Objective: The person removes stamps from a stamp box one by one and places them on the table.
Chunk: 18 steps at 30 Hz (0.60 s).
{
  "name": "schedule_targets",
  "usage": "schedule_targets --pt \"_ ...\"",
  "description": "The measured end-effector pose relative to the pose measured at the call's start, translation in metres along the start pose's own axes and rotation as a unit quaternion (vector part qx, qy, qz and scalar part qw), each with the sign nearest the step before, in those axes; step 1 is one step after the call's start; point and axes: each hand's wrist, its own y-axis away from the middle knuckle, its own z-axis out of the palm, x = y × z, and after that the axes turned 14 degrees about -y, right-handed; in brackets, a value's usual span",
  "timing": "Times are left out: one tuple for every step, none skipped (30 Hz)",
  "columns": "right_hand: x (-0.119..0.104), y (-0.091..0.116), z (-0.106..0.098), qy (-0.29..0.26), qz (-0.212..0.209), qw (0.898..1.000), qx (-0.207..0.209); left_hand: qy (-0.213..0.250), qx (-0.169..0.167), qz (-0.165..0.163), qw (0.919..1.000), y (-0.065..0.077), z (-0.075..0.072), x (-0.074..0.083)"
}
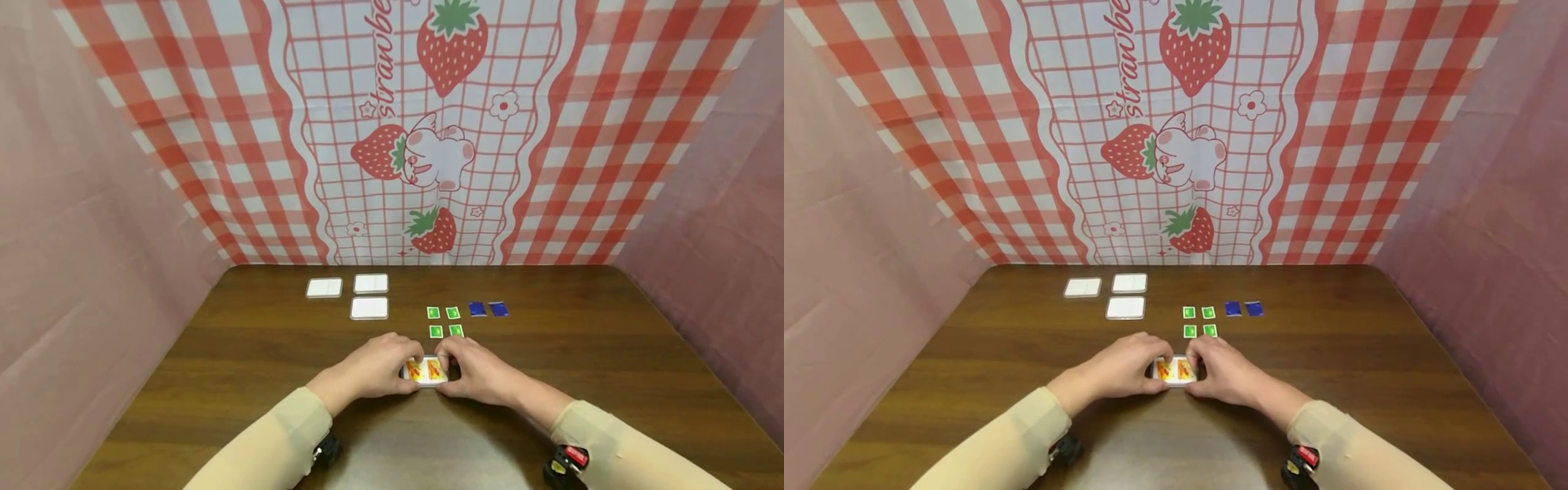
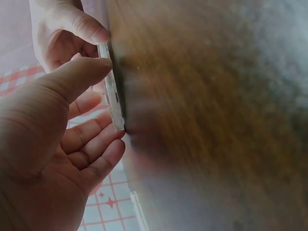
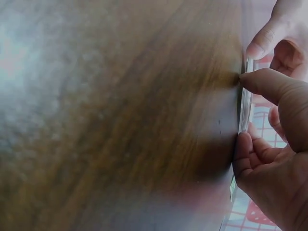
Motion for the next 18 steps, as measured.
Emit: schedule_targets --pt "-0.0001 -0.0006 0.0003 0.002 -0.002 1.0 -0.001 0.001 -0.001 0.001 1.0 0.0003 -0.0003 -0.0003" --pt "-0.0002 -0.0012 0.0006 0.003 -0.004 1.0 -0.002 0.002 -0.001 0.002 1.0 0.0005 -0.0006 -0.0005" --pt "-0.0001 -0.0018 0.0008 0.004 -0.007 1.0 -0.002 0.003 -0.002 0.003 1.0 0.0005 -0.0008 -0.0008" --pt "0.0002 -0.0022 0.0009 0.006 -0.007 1.0 -0.002 0.003 -0.001 0.004 1.0 0.0005 -0.0008 -0.001" --pt "0.0002 -0.0023 0.0006 0.006 -0.008 1.0 -0.004 0.004 -0.001 0.006 1.0 0.0005 -0.0007 -0.0012" --pt "0.0006 -0.0025 0.0006 0.006 -0.008 1.0 -0.004 0.003 0.0 0.008 1.0 0.0003 -0.0008 -0.0014" --pt "0.0009 -0.0026 0.0006 0.006 -0.007 1.0 -0.004 0.003 0.001 0.01 0.9999 0.0001 -0.0009 -0.0016" --pt "0.0011 -0.0027 0.0007 0.007 -0.005 1.0 -0.004 0.002 0.0 0.013 0.9999 -0.0002 -0.0011 -0.0018" --pt "0.0014 -0.0027 0.0009 0.008 -0.003 1.0 -0.005 0.002 -0.001 0.015 0.9999 -0.0006 -0.0014 -0.0021" --pt "0.0014 -0.0028 0.0011 0.008 -0.003 1.0 -0.005 0.003 -0.001 0.017 0.9999 -0.0012 -0.0016 -0.0028" --pt "0.0013 -0.0032 0.0013 0.008 -0.004 1.0 -0.006 0.002 -0.002 0.019 0.9998 -0.0016 -0.0022 -0.0034" --pt "0.0013 -0.0036 0.0015 0.008 -0.005 1.0 -0.006 0.003 -0.004 0.019 0.9998 -0.0021 -0.0028 -0.004" --pt "0.0012 -0.0039 0.0016 0.009 -0.007 1.0 -0.006 0.004 -0.004 0.02 0.9998 -0.0027 -0.0029 -0.0046" --pt "0.0014 -0.0042 0.0017 0.009 -0.009 1.0 -0.007 0.005 -0.005 0.021 0.9997 -0.0032 -0.0032 -0.0051" --pt "0.0014 -0.0045 0.0017 0.008 -0.011 1.0 -0.006 0.006 -0.005 0.023 0.9997 -0.0038 -0.0036 -0.0056" --pt "0.0011 -0.0047 0.0014 0.008 -0.013 1.0 -0.006 0.006 -0.005 0.024 0.9997 -0.0043 -0.0039 -0.0061" --pt "0.0012 -0.0048 0.0011 0.008 -0.013 1.0 -0.007 0.006 -0.004 0.025 0.9997 -0.0047 -0.0045 -0.0063" --pt "0.0012 -0.0048 0.0008 0.007 -0.013 1.0 -0.007 0.005 -0.003 0.026 0.9996 -0.0053 -0.0048 -0.0066"
